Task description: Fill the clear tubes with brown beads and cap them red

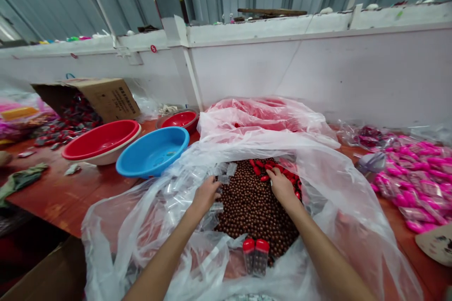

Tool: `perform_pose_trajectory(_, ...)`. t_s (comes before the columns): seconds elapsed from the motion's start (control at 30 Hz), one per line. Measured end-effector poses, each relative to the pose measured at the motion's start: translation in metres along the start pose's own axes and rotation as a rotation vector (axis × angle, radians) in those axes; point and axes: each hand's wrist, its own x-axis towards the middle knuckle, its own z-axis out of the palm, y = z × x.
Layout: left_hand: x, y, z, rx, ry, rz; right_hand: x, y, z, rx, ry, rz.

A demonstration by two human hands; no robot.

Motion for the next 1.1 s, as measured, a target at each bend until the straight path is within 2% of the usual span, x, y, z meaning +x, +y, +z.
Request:
perform_pose_trajectory(0.1, -0.002, -0.002, -0.002, 0.017, 0.026, -0.03, -0.002, 0.003, 0.001, 0.138, -0.012, 0.021)
perform_pose_trajectory(0.2, -0.002, 0.0, -0.005, 0.01, 0.032, -0.037, -0.016, 0.0, -0.002, 0.327, -0.014, 0.03)
perform_pose_trajectory(0.37, -0.009, 0.027, -0.007, -0.295, 0.114, 0.043, -0.052, -0.013, -0.007, 0.67, -0.052, 0.101)
perform_pose_trajectory(0.47, -0.018, 0.051, 0.006, -0.518, 0.014, 0.089, -0.074, -0.013, -0.01, 0.801, -0.059, 0.174)
perform_pose_trajectory(0.57, -0.023, 0.069, 0.026, -0.665, -0.145, 0.012, -0.094, -0.005, -0.014, 0.841, -0.069, 0.252)
perform_pose_trajectory(0.67, -0.02, 0.078, 0.043, -0.72, -0.209, -0.07, -0.11, 0.003, -0.021, 0.694, -0.069, 0.261)
perform_pose_trajectory(0.8, -0.007, 0.089, 0.055, -0.796, -0.214, -0.099, -0.125, 0.003, -0.031, 0.25, -0.12, 0.18)
perform_pose_trajectory(0.9, 0.002, 0.1, 0.062, -0.875, -0.183, -0.089, -0.131, -0.002, -0.036, 0.073, -0.195, 0.154)
perform_pose_trajectory(1.0, 0.006, 0.108, 0.07, -0.981, -0.165, -0.087, -0.134, 0.0, -0.037, 0.056, -0.244, 0.131)
perform_pose_trajectory(1.1, 0.007, 0.11, 0.075, -1.119, -0.2, -0.096, -0.137, 0.011, -0.032, 0.229, -0.238, 0.136)
